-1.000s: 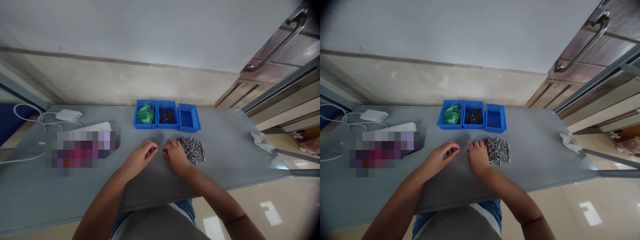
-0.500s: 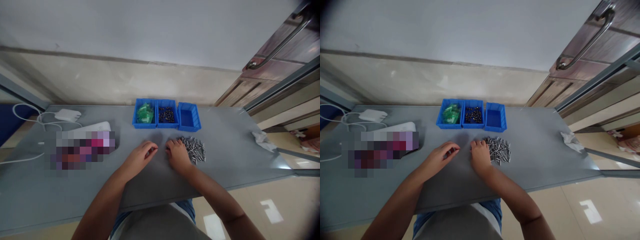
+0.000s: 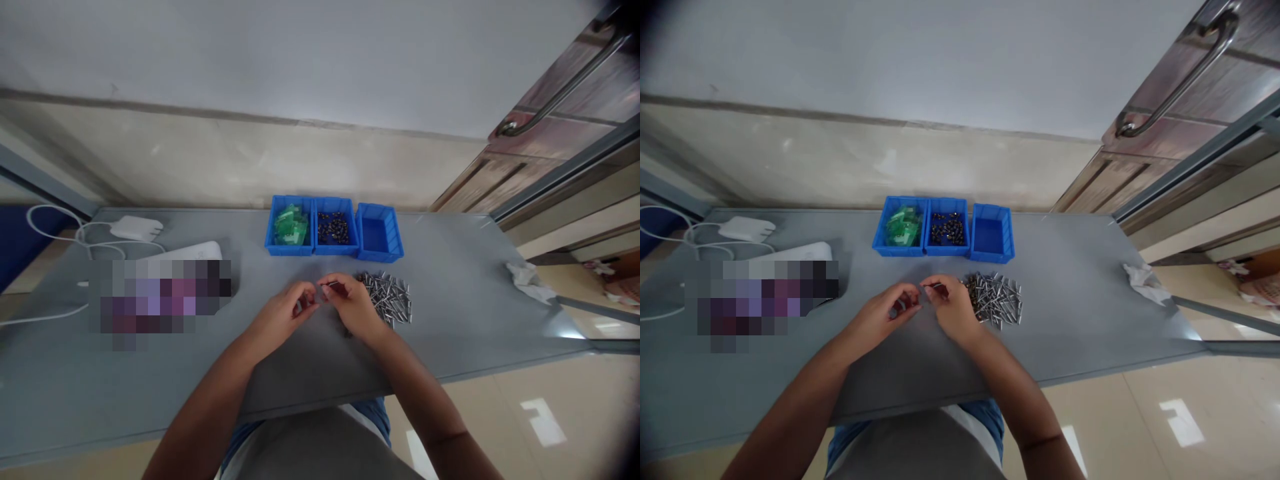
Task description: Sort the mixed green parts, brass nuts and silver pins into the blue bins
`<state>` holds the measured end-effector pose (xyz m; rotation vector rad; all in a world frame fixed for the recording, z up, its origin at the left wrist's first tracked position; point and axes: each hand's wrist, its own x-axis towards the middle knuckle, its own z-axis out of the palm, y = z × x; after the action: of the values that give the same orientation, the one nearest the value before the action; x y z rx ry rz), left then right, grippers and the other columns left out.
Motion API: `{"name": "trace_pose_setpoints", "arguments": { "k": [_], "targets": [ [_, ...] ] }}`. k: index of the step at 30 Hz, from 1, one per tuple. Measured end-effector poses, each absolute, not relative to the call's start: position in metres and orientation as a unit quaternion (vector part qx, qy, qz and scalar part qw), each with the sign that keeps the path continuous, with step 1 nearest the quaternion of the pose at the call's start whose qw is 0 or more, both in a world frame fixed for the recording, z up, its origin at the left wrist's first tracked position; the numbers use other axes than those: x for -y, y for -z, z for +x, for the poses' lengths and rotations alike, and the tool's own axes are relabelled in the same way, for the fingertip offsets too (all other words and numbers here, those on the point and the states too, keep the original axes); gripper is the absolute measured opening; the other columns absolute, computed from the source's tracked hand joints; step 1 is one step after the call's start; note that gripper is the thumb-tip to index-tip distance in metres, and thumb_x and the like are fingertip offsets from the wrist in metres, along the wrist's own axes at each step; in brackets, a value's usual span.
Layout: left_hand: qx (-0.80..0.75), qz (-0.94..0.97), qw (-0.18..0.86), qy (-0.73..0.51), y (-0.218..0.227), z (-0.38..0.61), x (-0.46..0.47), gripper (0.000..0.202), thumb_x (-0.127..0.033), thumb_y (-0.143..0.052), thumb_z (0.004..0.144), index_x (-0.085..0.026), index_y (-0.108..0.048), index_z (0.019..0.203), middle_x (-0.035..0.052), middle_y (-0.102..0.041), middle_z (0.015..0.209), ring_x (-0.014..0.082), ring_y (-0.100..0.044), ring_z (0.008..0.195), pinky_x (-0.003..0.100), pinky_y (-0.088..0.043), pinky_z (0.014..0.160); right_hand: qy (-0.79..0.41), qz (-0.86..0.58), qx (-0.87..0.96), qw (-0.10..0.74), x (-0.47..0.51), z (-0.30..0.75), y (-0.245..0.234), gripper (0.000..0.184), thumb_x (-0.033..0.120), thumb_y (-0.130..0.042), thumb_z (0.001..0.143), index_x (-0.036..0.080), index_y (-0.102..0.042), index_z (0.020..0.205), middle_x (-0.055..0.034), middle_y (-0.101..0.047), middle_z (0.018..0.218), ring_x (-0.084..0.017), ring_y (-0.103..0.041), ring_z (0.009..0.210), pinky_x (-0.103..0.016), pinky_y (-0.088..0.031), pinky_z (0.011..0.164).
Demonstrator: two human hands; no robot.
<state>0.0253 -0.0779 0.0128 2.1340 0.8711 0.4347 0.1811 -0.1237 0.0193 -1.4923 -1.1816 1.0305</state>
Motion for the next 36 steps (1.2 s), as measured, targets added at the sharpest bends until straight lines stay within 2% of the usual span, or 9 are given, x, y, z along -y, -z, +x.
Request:
{"name": "trace_pose_setpoints", "arguments": {
  "k": [4, 10, 14, 20, 27, 36],
  "targets": [
    [-0.35, 0.832, 0.395, -0.17, -0.013, 0.027, 0.078, 0.013, -0.03, -0.05, 0.081, -0.02, -0.045, 0.089, -0.0028, -0.052, 0.076, 0.0098, -0.05, 0.063, 0.022, -0.041, 0.058, -0.506, -0.56, 0.406, 0.515, 0.124, 0.175, -0.014, 0.01, 0.023, -0.057, 0.071, 0.02, -0.062, 0.079, -0.0001, -0.061, 0.076, -0.013, -0.056, 0.074, -0.027, -0.043, 0.072],
    [-0.359, 0.825, 0.388, -0.198, -0.009, 0.027, 0.077, 0.011, -0.029, -0.048, 0.082, -0.02, -0.045, 0.087, -0.0036, -0.05, 0.073, 0.0089, -0.05, 0.062, 0.021, -0.041, 0.058, -0.582, -0.54, 0.304, 0.526, 0.126, 0.173, -0.014, 0.014, 0.025, -0.064, 0.065, 0.019, -0.064, 0.078, 0.0008, -0.062, 0.075, -0.011, -0.054, 0.069, -0.026, -0.042, 0.07],
    [-0.359, 0.836, 0.358, -0.212, -0.009, 0.026, 0.077, 0.011, -0.027, -0.046, 0.084, -0.021, -0.048, 0.092, -0.0016, -0.054, 0.081, 0.0098, -0.052, 0.068, 0.022, -0.042, 0.061, -0.62, -0.502, 0.245, 0.551, 0.126, 0.173, -0.008, 0.018, 0.027, -0.068, 0.062, 0.018, -0.064, 0.077, 0.0007, -0.061, 0.073, -0.01, -0.052, 0.064, -0.024, -0.04, 0.063],
    [-0.337, 0.843, 0.332, -0.256, -0.015, 0.026, 0.077, 0.01, -0.024, -0.046, 0.084, -0.02, -0.052, 0.092, 0.0, -0.055, 0.085, 0.0099, -0.054, 0.072, 0.022, -0.045, 0.064, -0.687, -0.423, 0.209, 0.553, 0.128, 0.171, 0.0, 0.018, 0.028, -0.07, 0.062, 0.015, -0.064, 0.074, -0.0008, -0.06, 0.071, -0.009, -0.051, 0.062, -0.025, -0.039, 0.062],
    [-0.31, 0.834, 0.347, -0.297, -0.02, 0.027, 0.079, 0.011, -0.021, -0.052, 0.081, -0.022, -0.053, 0.092, -0.001, -0.054, 0.082, 0.009, -0.054, 0.07, 0.021, -0.047, 0.064, -0.706, -0.374, 0.23, 0.555, 0.13, 0.169, 0.0, 0.015, 0.027, -0.065, 0.068, 0.016, -0.064, 0.078, -0.0003, -0.057, 0.072, -0.008, -0.047, 0.061, -0.023, -0.036, 0.061],
    [-0.299, 0.831, 0.355, -0.308, -0.021, 0.025, 0.077, 0.007, -0.022, -0.051, 0.082, -0.019, -0.054, 0.088, 0.0009, -0.054, 0.084, 0.0099, -0.054, 0.073, 0.021, -0.047, 0.064, -0.694, -0.387, 0.267, 0.545, 0.131, 0.169, -0.004, 0.015, 0.029, -0.065, 0.068, 0.019, -0.064, 0.078, 0.0008, -0.055, 0.073, -0.008, -0.044, 0.058, -0.023, -0.035, 0.058]
  ]
}}
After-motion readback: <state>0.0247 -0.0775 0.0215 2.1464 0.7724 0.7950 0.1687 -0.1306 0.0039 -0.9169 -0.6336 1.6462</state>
